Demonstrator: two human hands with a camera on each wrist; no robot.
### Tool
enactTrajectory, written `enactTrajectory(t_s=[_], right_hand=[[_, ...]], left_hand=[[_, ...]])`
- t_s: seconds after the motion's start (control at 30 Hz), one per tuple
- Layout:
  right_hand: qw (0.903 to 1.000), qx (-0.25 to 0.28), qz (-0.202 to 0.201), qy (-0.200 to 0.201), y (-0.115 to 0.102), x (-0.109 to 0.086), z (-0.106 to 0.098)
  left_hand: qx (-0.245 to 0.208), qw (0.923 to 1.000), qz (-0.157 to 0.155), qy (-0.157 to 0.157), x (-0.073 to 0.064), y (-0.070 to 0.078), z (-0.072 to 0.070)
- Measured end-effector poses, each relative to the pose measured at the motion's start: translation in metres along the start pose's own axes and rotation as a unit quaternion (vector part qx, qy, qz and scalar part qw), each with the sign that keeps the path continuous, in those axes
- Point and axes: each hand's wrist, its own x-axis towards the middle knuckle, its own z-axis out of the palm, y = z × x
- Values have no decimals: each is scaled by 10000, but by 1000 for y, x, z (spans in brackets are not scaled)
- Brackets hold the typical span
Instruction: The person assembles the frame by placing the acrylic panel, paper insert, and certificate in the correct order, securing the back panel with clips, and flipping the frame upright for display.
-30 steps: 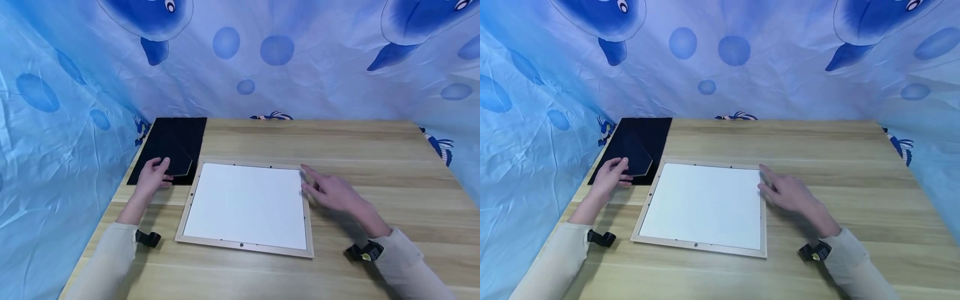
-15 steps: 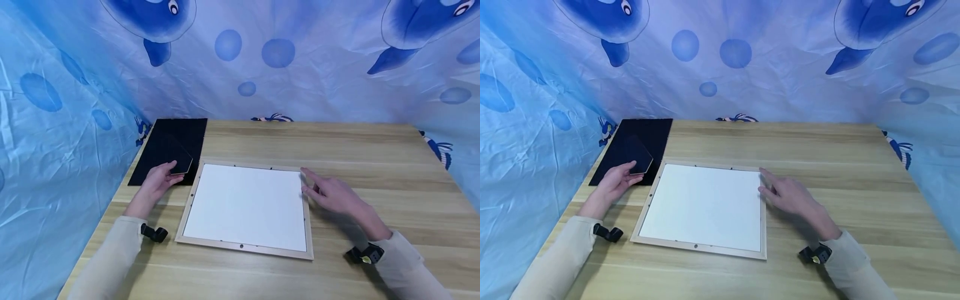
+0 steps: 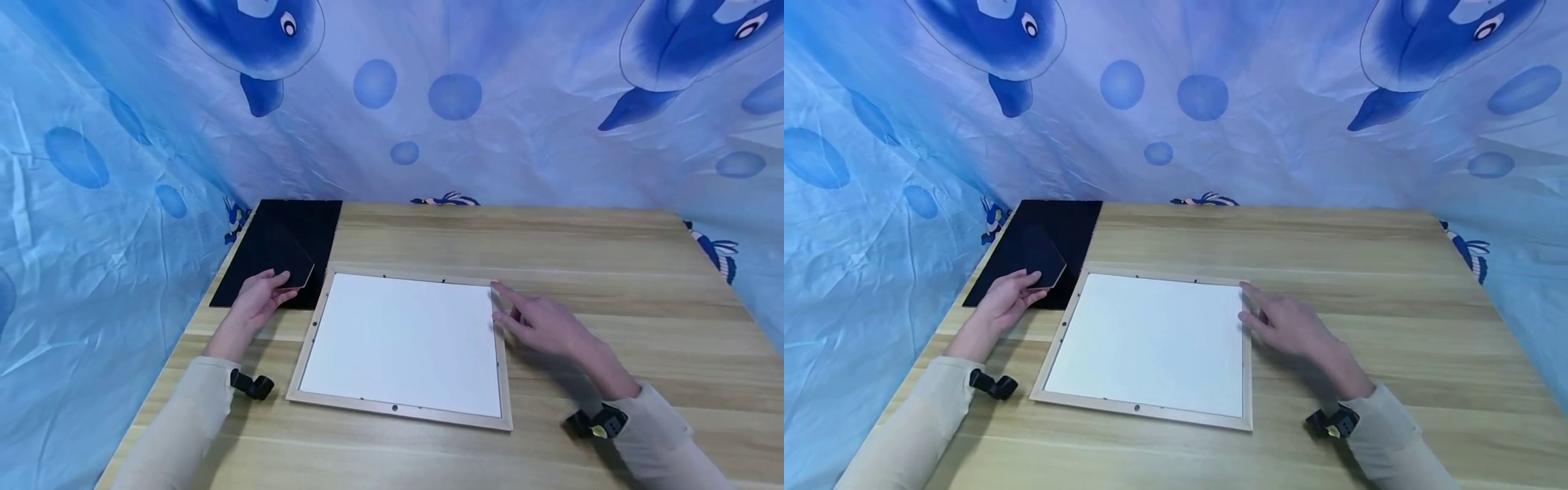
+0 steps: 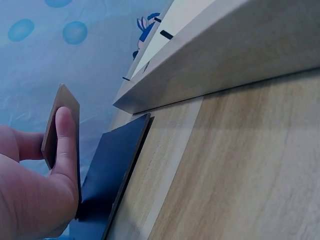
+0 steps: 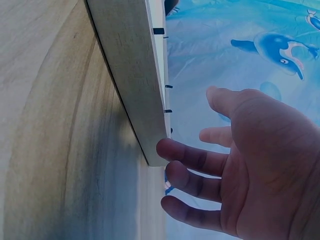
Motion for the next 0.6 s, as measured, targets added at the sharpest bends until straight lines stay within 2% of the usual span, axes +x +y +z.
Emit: enactTrajectory(t_s=[0.37,0.6], right_hand=[[10000,34,-35,5,0,-1,1],[10000,-39,-54,66,-1,0,1]], left_hand=[[275,9995,146,-32,-6,1,-6],[230,9992,283,-143,-9,3,-9]])
